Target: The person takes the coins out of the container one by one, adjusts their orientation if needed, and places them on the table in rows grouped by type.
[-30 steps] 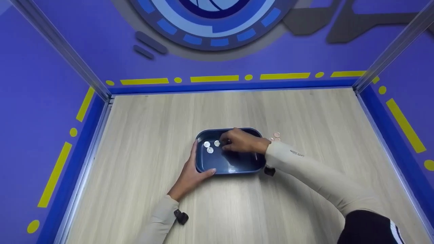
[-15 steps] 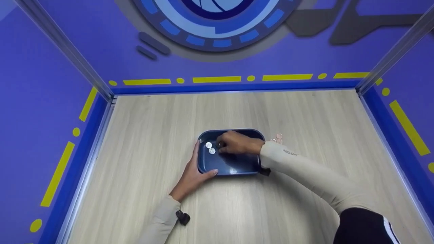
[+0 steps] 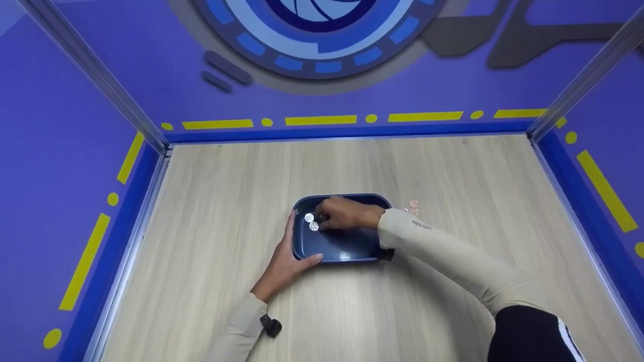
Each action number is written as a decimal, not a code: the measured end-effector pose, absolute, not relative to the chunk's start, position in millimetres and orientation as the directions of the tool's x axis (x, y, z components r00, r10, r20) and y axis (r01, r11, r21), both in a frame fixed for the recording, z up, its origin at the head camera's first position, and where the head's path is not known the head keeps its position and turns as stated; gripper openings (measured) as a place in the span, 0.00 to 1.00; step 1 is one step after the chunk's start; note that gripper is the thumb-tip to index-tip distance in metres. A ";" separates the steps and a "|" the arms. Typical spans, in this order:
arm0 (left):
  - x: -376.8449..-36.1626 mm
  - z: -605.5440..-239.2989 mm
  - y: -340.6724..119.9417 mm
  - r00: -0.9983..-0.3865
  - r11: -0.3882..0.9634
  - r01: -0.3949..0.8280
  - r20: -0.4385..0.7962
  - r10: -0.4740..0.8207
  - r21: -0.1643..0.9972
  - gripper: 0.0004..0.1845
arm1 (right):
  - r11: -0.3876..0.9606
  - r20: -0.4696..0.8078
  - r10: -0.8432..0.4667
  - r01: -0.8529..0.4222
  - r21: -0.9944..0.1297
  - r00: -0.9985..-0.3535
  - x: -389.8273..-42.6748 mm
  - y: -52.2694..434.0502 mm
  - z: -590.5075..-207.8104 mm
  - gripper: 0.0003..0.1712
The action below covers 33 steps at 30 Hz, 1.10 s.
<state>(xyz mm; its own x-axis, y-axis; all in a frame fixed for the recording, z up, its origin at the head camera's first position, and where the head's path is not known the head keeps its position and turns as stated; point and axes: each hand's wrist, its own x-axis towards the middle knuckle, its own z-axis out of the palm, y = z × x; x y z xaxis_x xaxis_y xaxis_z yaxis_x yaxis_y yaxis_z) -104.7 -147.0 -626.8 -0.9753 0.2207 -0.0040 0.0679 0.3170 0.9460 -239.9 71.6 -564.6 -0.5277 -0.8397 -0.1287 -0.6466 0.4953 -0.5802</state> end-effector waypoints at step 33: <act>-102.8 -624.2 -147.5 -0.975 0.322 0.066 -0.007 0.222 0.944 0.69 | 0.568 -0.294 -0.823 -0.692 -0.445 -0.486 -230.9 44.7 -557.2 0.05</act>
<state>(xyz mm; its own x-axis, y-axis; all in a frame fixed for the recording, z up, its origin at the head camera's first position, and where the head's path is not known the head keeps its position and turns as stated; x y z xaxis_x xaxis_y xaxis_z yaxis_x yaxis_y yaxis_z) -102.8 -147.5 -624.2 -0.9751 0.2218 -0.0074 0.0660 0.3219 0.9445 -230.9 44.7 -557.2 -0.4864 -0.8226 -0.2943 -0.6923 0.5684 -0.4445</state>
